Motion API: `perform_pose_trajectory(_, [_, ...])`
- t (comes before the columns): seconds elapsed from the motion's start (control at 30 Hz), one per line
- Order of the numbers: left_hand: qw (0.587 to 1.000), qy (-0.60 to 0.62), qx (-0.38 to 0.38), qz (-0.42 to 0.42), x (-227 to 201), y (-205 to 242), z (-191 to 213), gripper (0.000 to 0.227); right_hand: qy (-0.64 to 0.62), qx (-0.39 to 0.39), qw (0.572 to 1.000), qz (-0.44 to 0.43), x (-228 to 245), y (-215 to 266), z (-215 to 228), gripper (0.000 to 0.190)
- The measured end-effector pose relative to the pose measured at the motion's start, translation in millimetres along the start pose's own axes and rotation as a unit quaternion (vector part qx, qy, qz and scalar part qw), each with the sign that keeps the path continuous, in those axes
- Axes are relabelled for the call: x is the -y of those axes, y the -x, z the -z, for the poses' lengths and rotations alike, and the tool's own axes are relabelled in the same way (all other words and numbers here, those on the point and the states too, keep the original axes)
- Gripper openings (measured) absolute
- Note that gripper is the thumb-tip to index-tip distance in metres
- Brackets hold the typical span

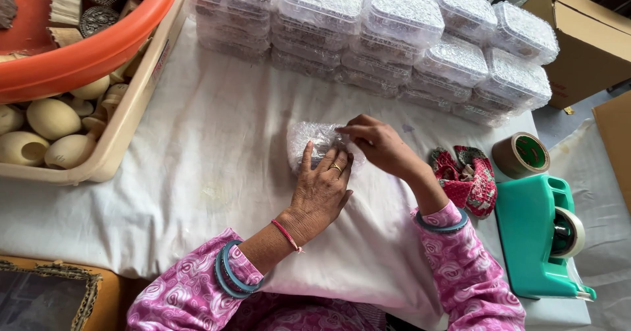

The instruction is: The person wraps a small item in bubble wrap and secures it with tape. Then, the person picks up a small patterned wooden block and wipes it with a cloth. The wrapped item is placed on a stack of similar items.

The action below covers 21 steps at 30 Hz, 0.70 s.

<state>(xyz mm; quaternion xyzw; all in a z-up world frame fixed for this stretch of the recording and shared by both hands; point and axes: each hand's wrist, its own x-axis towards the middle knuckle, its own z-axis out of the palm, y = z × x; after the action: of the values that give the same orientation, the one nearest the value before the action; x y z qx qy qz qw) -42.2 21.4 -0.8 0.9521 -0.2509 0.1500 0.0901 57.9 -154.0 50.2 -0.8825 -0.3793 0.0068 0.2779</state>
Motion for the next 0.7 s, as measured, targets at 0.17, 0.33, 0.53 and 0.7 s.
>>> perform_pose_trajectory(0.17, [1.000,-0.006,0.017,0.000,1.1,-4.2,10.8,0.075,0.141,-0.005,0.989,0.042,22.2,-8.3,-6.7,0.032])
perform_pose_trajectory(0.33, [1.000,0.011,0.000,-0.007,4.5,-0.9,0.3,0.076,0.076,-0.010,0.997,0.028,-4.9,-2.8,-7.0,0.026])
perform_pose_trajectory(0.53, [0.997,0.047,-0.054,0.000,9.3,1.6,-0.1,0.071,-0.136,-0.137,0.974,-0.116,-13.2,28.1,0.8,0.031])
perform_pose_trajectory(0.7, [0.993,0.100,-0.058,0.014,13.7,-0.9,-0.1,0.068,-0.077,-0.097,0.990,-0.064,-23.7,41.5,-27.4,0.040])
